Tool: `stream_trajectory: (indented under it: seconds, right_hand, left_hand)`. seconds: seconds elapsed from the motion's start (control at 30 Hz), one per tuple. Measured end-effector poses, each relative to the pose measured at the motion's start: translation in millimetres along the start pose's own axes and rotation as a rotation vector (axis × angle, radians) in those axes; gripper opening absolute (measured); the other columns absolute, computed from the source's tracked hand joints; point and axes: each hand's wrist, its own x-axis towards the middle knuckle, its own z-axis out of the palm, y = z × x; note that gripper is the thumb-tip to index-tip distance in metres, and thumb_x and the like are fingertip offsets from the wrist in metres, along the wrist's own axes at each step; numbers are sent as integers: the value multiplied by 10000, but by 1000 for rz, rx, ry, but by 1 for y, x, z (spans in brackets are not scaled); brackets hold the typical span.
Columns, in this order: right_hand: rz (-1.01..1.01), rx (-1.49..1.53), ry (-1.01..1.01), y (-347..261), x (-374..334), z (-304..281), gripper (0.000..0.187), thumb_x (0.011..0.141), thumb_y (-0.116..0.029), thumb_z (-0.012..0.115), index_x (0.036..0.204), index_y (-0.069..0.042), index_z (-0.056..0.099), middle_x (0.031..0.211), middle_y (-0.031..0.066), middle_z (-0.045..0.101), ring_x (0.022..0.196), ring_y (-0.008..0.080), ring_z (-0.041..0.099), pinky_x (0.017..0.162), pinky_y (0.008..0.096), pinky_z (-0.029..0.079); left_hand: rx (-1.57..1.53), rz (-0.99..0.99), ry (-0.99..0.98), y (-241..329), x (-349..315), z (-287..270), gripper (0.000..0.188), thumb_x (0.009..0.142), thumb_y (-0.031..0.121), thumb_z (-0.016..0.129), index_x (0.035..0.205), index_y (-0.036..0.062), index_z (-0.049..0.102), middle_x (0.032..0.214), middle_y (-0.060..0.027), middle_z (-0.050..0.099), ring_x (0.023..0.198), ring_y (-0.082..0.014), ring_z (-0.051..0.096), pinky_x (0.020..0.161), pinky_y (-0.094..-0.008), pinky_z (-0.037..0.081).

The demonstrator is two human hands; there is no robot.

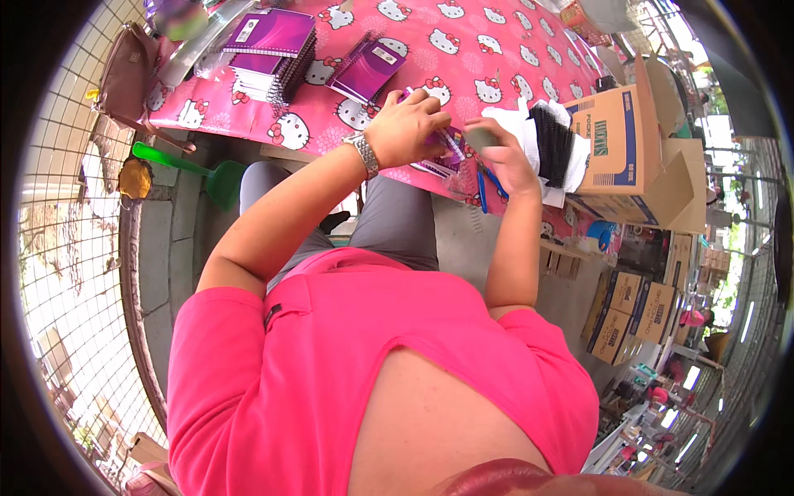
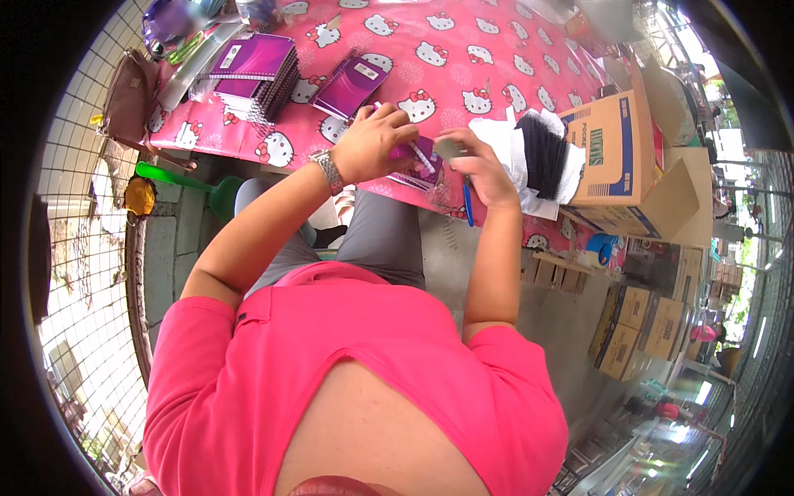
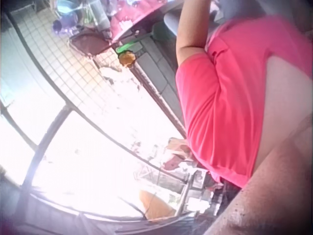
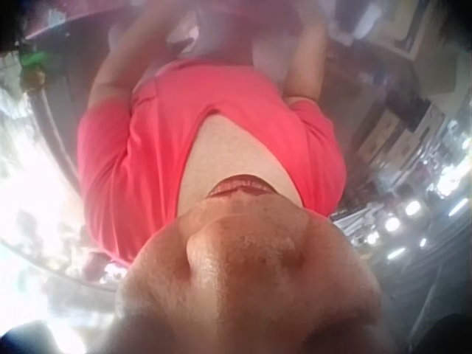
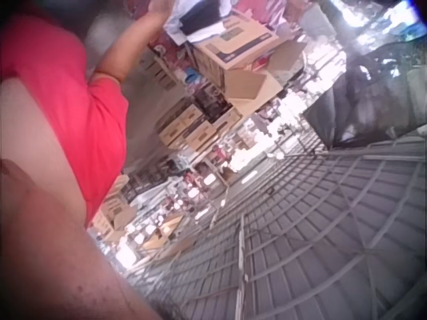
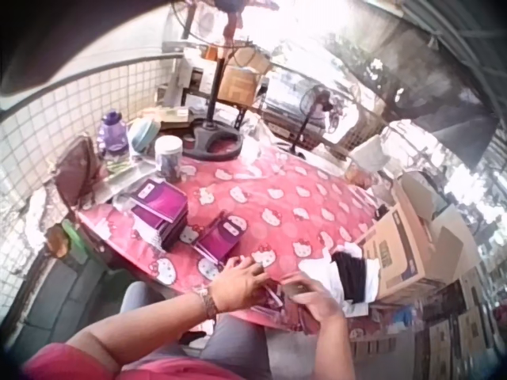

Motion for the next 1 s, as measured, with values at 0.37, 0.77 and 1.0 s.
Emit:
stream_trajectory:
  seconds: [0.37,0.77,1.0]
  right_hand:
    - [122,-213,39,4,14,-7,582,669,-322,678,1156,-8,618,1169,86,565,1132,194,528,995,310,386]
    - [19,-155,-86,-1,45,-8,620,670,-370,650,1162,6,621,1204,130,566,1171,231,522,1042,345,364]
    - [321,-426,80,-4,58,2,665,639,-426,651,1138,12,616,1148,127,585,1134,243,539,1045,342,363]
  left_hand:
    - [-71,23,27,-4,3,-5,380,776,362,733,1019,118,575,984,-44,573,1043,-259,519,903,-443,397]
    - [-252,-29,41,-38,10,-12,234,801,130,701,1002,69,596,997,-95,588,963,-307,580,855,-397,477]
    - [-600,-22,-2,-50,14,-9,252,802,102,709,1009,34,582,929,-111,610,890,-266,638,792,-352,509]
